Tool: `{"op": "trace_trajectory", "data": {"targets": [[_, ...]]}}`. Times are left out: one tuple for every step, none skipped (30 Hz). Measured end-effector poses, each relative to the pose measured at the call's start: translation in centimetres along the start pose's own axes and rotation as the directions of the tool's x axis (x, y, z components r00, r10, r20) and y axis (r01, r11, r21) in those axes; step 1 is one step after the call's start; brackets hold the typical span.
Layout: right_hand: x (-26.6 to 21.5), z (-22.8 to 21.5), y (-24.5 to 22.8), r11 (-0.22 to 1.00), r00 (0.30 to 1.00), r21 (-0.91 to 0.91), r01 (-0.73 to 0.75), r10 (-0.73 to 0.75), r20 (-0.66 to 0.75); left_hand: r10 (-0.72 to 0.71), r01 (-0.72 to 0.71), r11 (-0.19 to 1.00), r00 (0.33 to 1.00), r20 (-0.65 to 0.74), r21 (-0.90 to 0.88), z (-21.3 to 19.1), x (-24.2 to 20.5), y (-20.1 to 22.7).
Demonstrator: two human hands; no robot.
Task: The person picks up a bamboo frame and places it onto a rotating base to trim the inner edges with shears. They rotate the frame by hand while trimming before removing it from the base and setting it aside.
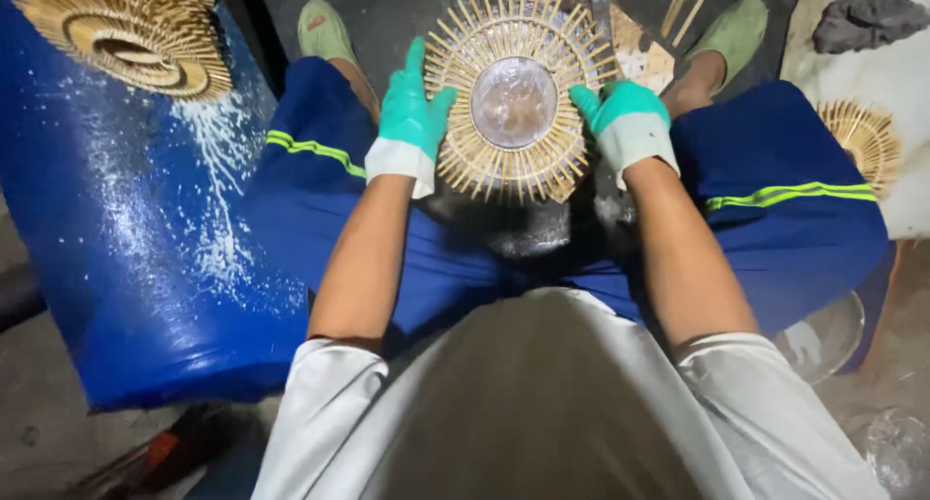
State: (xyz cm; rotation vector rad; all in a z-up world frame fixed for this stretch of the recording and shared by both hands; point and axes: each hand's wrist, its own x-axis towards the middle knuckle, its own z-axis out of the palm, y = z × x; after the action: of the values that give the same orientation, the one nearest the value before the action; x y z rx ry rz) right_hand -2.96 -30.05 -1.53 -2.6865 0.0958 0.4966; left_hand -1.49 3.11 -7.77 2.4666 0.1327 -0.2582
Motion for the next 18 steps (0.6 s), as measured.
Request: {"op": "trace_trajectory", "data": {"targets": [[-0.7,0.6,0.1,1.0,1.0,-0.026,0.007,-0.008,-0.029,-0.105,0.109,0.993,0.992,0.077,-0.044,0.4,-1.2,-0.4],[-1.4,0.9,-0.1,1.0,1.0,-0.025,0.006,-0.006,-0.013,-0.119,0.123,0.992,0.989,0.086,-0.041,0.3,-2.0,-0.8],[-1.8,1.0,0.0,1.0,0.998,0.006,0.009,-0.008,-0.065,-0.049,0.05,0.997,0.999,0.016,-0.062,0.3,-2.4,-0.9],[-2.3,1.0,-0.1,0.999,0.993,0.036,0.013,-0.009,-0.117,0.02,-0.024,0.997,0.998,-0.054,-0.079,0.2,-2.9,-0.9],[-1.9,0.4,0.1,0.999,0.991,0.03,0.027,-0.023,-0.131,0.025,-0.031,0.996,0.997,-0.073,-0.083,0.1,-2.1,-1.4],[-1.5,-0.1,0.2,0.999,0.987,0.019,0.026,-0.023,-0.158,0.03,-0.033,0.999,0.996,-0.086,-0.04,0.0,-1.3,-1.9],[-1.7,-0.4,0.4,1.0,0.985,0.012,0.014,-0.012,-0.175,0.031,-0.031,1.0,0.996,-0.084,0.005,-0.1,-1.1,-2.5],[-1.3,-1.5,-0.3,1.0,0.984,0.011,0.017,-0.015,-0.179,0.034,-0.034,0.999,0.996,-0.088,0.005,-0.6,-0.6,-2.0],[-2.0,-2.3,-0.7,1.0,0.997,0.004,-0.004,0.004,-0.081,0.026,-0.031,0.999,0.992,-0.125,-0.037,-0.8,-1.7,-1.8],[-2.8,-3.1,-1.2,1.0,1.0,-0.006,-0.024,0.024,0.017,0.016,-0.029,0.996,0.987,-0.161,-0.078,-1.0,-2.7,-1.6],[-3.0,-2.4,-1.0,1.0,0.999,-0.006,-0.028,0.028,0.016,0.018,-0.031,0.996,0.987,-0.158,-0.08,-0.5,-2.5,-1.8],[-3.2,-1.9,-0.9,1.0,0.998,0.005,-0.03,0.03,0.063,0.012,-0.03,0.987,0.993,-0.115,-0.157,-0.1,-2.2,-1.8],[-2.5,-1.7,-0.9,1.0,0.995,0.017,-0.024,0.022,0.095,0.017,-0.037,0.972,0.996,-0.086,-0.233,0.2,-1.0,-1.7],[-1.3,-1.9,-0.7,1.0,0.997,0.016,-0.018,0.017,0.08,0.028,-0.05,0.971,0.995,-0.098,-0.234,0.4,-0.2,-1.7],[-1.1,-1.6,-0.5,0.999,0.998,0.051,-0.012,0.008,0.059,-0.023,0.011,0.97,0.999,-0.048,-0.241,0.7,-0.7,-1.9],[-1.0,-1.3,-0.2,0.996,0.999,0.087,-0.005,0.001,0.038,-0.073,0.072,0.967,0.997,0.003,-0.245,1.1,-1.3,-2.2],[-2.1,-0.8,0.0,0.996,0.998,0.09,-0.013,0.008,0.058,-0.087,0.089,0.967,0.996,0.018,-0.24,0.6,-2.5,-1.7],[-3.4,-0.3,0.1,0.99,0.998,0.135,-0.032,0.024,0.061,-0.062,0.055,0.984,0.997,-0.037,-0.172,0.1,-3.7,-1.1]]}}
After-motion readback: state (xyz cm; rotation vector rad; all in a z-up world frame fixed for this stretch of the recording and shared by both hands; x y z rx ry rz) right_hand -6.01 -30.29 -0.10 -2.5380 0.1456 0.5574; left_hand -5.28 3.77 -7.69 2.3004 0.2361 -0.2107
